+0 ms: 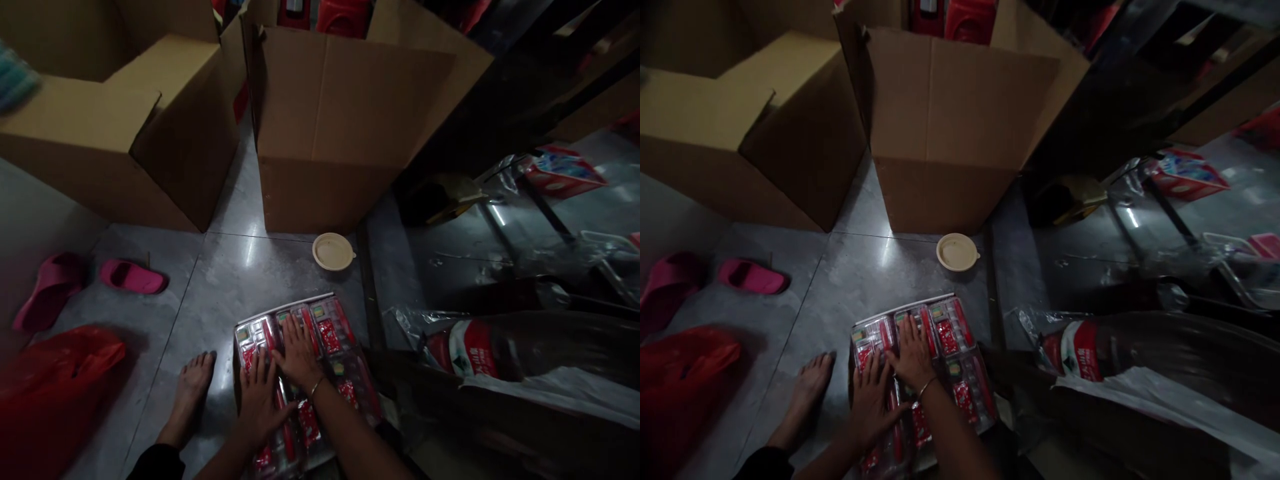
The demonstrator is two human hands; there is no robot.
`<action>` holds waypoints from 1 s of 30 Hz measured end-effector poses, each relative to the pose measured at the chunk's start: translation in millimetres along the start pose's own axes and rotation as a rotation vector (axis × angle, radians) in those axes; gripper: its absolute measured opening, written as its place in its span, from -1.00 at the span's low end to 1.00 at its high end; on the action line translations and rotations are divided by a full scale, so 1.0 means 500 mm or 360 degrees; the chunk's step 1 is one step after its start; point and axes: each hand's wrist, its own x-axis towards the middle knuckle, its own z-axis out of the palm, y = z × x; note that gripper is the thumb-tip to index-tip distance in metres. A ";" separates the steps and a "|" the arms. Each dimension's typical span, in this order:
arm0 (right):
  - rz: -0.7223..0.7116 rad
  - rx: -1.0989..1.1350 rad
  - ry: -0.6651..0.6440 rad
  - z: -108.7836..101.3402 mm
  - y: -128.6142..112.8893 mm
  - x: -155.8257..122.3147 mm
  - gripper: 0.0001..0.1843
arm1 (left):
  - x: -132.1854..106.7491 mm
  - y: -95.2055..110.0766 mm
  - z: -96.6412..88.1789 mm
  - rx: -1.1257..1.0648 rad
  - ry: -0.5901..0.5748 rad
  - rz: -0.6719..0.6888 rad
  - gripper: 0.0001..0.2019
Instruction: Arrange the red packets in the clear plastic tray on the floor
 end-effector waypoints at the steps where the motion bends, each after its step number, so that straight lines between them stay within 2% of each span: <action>1: 0.0023 -0.0003 0.0015 -0.001 -0.004 0.003 -0.22 | -0.003 -0.001 -0.005 0.0022 0.0045 0.0020 -0.02; 4: -0.0007 -0.0020 0.0005 -0.005 -0.007 0.009 -0.27 | -0.014 -0.006 -0.013 0.0099 0.0141 0.0159 0.02; 7: -0.0047 -0.0035 -0.0033 -0.004 0.003 0.008 -0.27 | -0.020 -0.008 -0.005 0.0166 0.0122 0.0290 0.07; 13: -0.0063 -0.0091 0.0028 0.015 0.022 0.003 -0.29 | -0.013 -0.006 0.024 0.0258 0.0108 0.0258 0.01; 19: -0.0055 -0.0093 0.0036 0.022 0.021 0.006 -0.31 | -0.011 -0.006 0.024 0.0269 0.0084 0.0244 -0.02; 22: 0.0008 -0.0078 0.0018 0.007 0.001 0.012 -0.33 | -0.009 -0.007 0.016 0.0260 0.0095 0.0215 0.00; 26: 0.0025 -0.0099 0.0093 -0.032 -0.016 -0.001 -0.32 | -0.015 -0.009 -0.007 0.0269 0.0151 0.0214 0.05; 28: 0.0107 -0.0169 0.0148 -0.050 -0.002 -0.028 -0.37 | -0.024 -0.009 -0.016 0.0272 0.0187 0.0260 0.07; 30: 0.0341 -0.0282 0.0202 -0.059 0.028 -0.068 -0.42 | -0.034 -0.008 -0.018 0.0266 0.0206 0.0348 0.09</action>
